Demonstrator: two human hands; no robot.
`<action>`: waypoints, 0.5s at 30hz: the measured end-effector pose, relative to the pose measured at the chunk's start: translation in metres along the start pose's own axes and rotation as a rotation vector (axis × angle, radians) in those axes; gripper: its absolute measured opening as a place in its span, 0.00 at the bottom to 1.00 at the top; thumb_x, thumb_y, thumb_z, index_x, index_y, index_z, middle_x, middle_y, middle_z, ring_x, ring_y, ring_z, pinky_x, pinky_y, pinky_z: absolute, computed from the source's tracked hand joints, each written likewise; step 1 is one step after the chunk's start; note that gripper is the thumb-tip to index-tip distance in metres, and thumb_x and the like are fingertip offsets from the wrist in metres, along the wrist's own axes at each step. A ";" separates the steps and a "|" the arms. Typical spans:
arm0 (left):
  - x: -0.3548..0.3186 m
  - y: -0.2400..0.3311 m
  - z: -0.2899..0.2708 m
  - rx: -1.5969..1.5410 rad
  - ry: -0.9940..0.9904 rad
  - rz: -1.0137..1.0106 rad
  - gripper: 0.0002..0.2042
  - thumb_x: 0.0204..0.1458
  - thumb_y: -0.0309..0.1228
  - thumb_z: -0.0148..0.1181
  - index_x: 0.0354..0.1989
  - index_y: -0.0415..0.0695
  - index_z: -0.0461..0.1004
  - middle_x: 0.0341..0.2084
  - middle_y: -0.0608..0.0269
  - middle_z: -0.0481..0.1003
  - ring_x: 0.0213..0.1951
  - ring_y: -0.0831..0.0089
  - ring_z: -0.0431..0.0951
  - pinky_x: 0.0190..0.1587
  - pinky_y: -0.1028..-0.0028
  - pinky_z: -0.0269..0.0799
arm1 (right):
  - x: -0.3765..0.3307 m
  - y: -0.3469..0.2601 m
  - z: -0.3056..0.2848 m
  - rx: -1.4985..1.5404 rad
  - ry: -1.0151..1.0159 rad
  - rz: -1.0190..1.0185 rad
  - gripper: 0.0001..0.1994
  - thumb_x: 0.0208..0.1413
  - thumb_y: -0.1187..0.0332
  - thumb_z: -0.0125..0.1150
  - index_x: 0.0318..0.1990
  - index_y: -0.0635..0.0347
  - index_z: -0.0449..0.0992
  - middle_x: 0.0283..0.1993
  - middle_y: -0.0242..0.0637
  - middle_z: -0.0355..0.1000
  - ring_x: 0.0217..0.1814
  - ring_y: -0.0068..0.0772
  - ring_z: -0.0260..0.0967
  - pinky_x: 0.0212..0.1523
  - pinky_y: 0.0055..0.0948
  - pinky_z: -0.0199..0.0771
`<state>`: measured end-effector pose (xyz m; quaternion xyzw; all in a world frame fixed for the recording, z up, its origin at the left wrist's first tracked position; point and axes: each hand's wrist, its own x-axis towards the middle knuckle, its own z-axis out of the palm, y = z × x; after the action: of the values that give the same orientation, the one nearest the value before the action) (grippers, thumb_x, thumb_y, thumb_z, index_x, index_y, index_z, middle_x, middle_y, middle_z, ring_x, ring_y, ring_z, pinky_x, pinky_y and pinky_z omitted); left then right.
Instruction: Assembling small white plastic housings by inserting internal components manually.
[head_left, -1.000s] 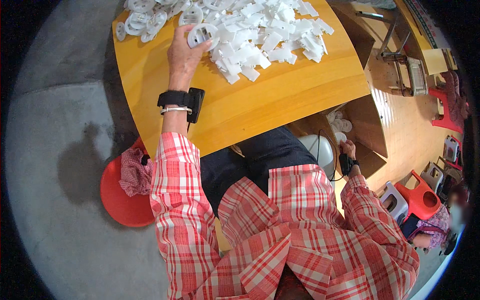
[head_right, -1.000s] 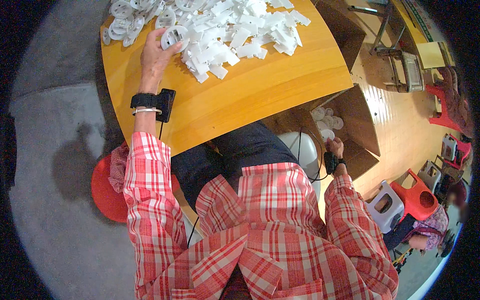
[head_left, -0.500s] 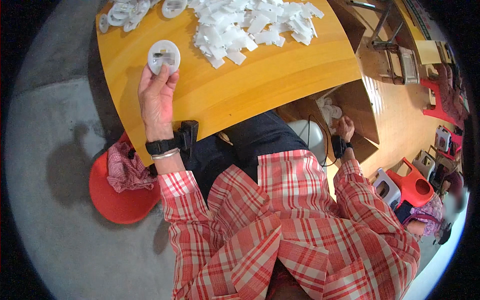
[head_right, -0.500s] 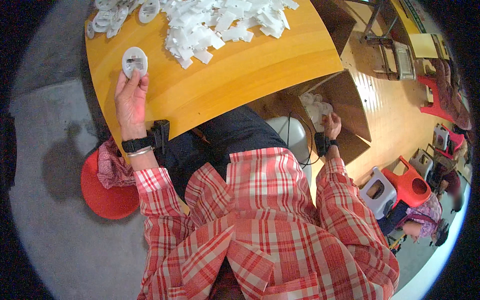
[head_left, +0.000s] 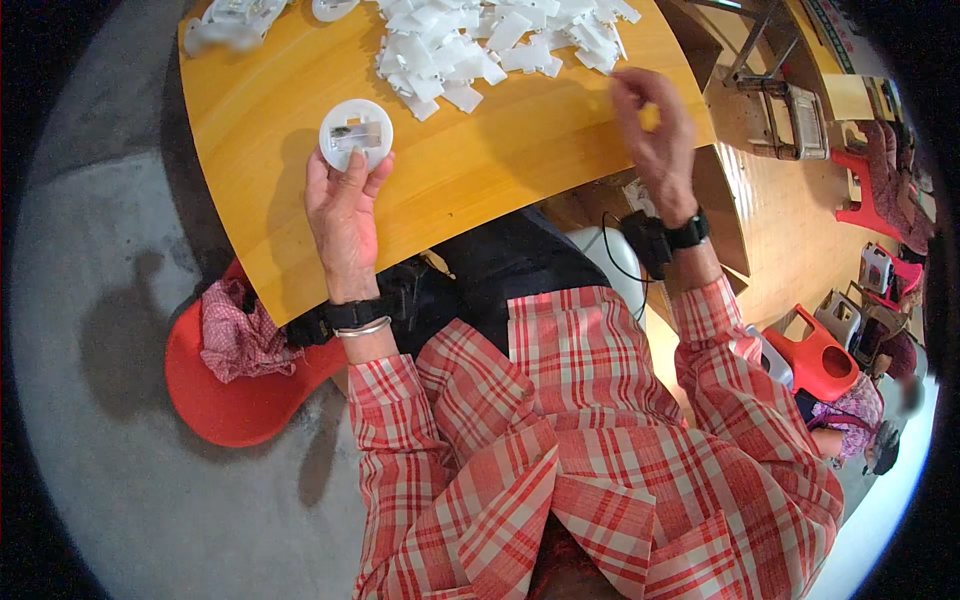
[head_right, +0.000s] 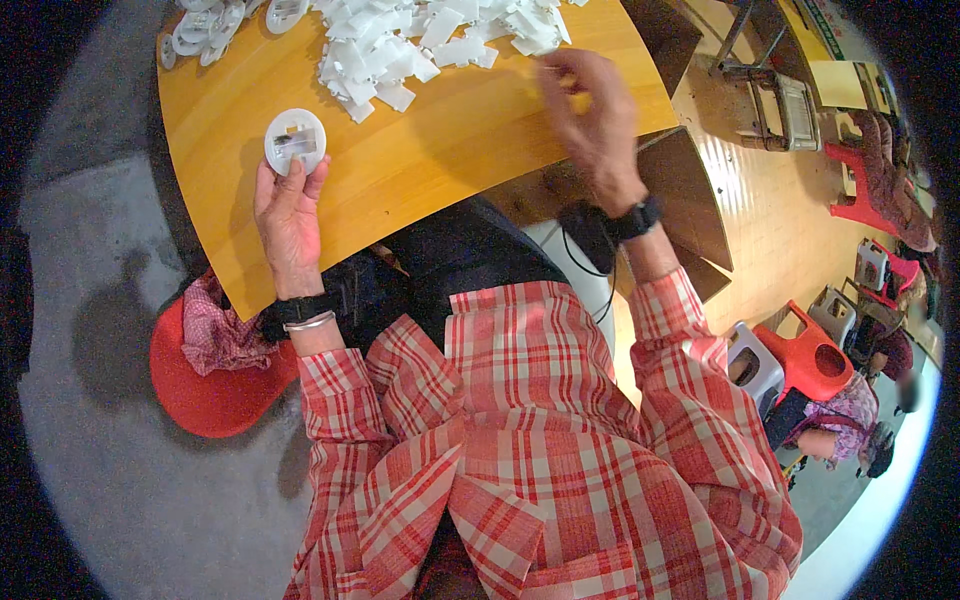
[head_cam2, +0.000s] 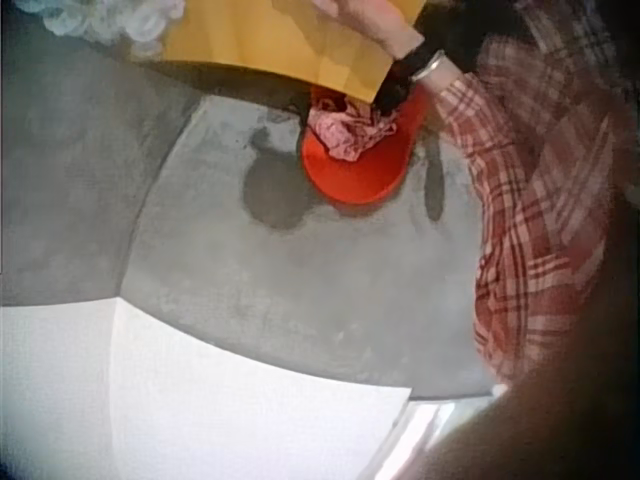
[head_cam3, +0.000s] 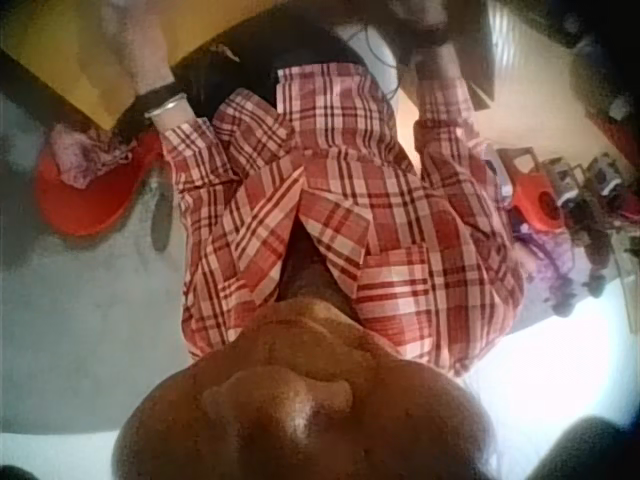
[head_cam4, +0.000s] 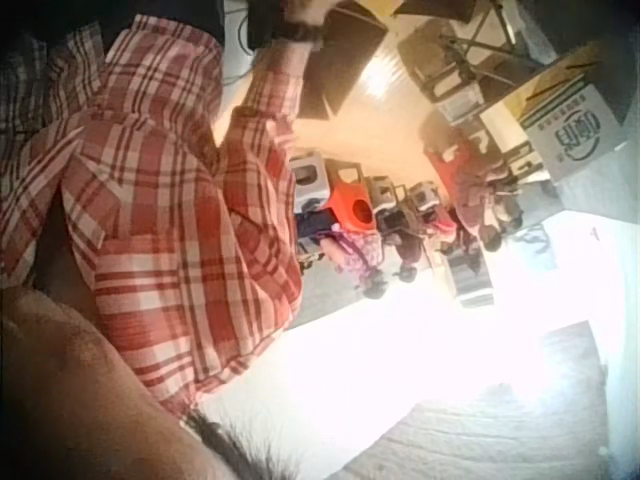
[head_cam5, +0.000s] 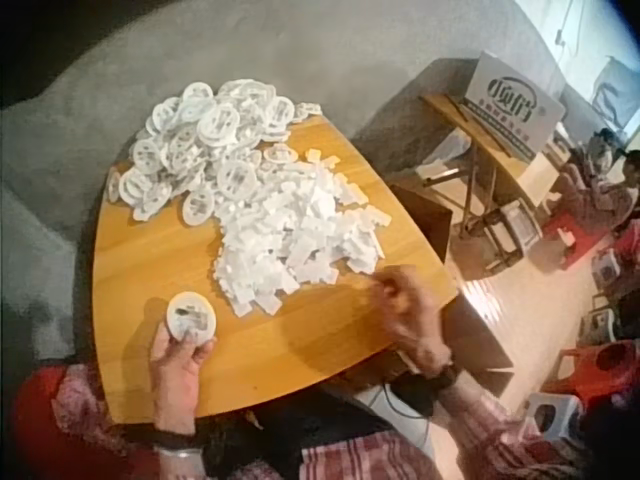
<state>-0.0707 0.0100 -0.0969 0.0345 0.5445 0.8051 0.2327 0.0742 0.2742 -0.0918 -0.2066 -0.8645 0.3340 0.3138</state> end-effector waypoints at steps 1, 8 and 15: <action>-0.002 -0.001 0.000 0.038 0.012 0.033 0.17 0.52 0.24 0.54 0.51 0.38 0.61 0.45 0.59 0.68 0.45 0.70 0.72 0.46 0.73 0.72 | 0.005 -0.010 0.015 0.007 -0.065 -0.046 0.10 0.48 0.68 0.61 0.38 0.58 0.73 0.33 0.37 0.71 0.34 0.31 0.69 0.35 0.28 0.70; -0.003 -0.003 0.002 0.054 0.022 0.066 0.17 0.52 0.26 0.54 0.51 0.39 0.61 0.45 0.60 0.68 0.45 0.70 0.72 0.45 0.72 0.72 | 0.015 -0.048 0.082 -0.159 -0.088 -0.185 0.21 0.38 0.56 0.68 0.38 0.58 0.71 0.31 0.39 0.67 0.35 0.42 0.65 0.37 0.37 0.64; -0.001 -0.005 0.003 0.044 0.017 0.083 0.18 0.53 0.27 0.55 0.51 0.40 0.61 0.45 0.60 0.68 0.44 0.70 0.71 0.45 0.72 0.71 | 0.023 -0.042 0.097 -0.223 -0.058 -0.178 0.20 0.40 0.55 0.66 0.38 0.56 0.70 0.31 0.38 0.67 0.36 0.42 0.64 0.36 0.39 0.61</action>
<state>-0.0673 0.0133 -0.0996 0.0551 0.5623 0.8021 0.1935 -0.0145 0.2145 -0.1094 -0.1532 -0.9197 0.2127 0.2923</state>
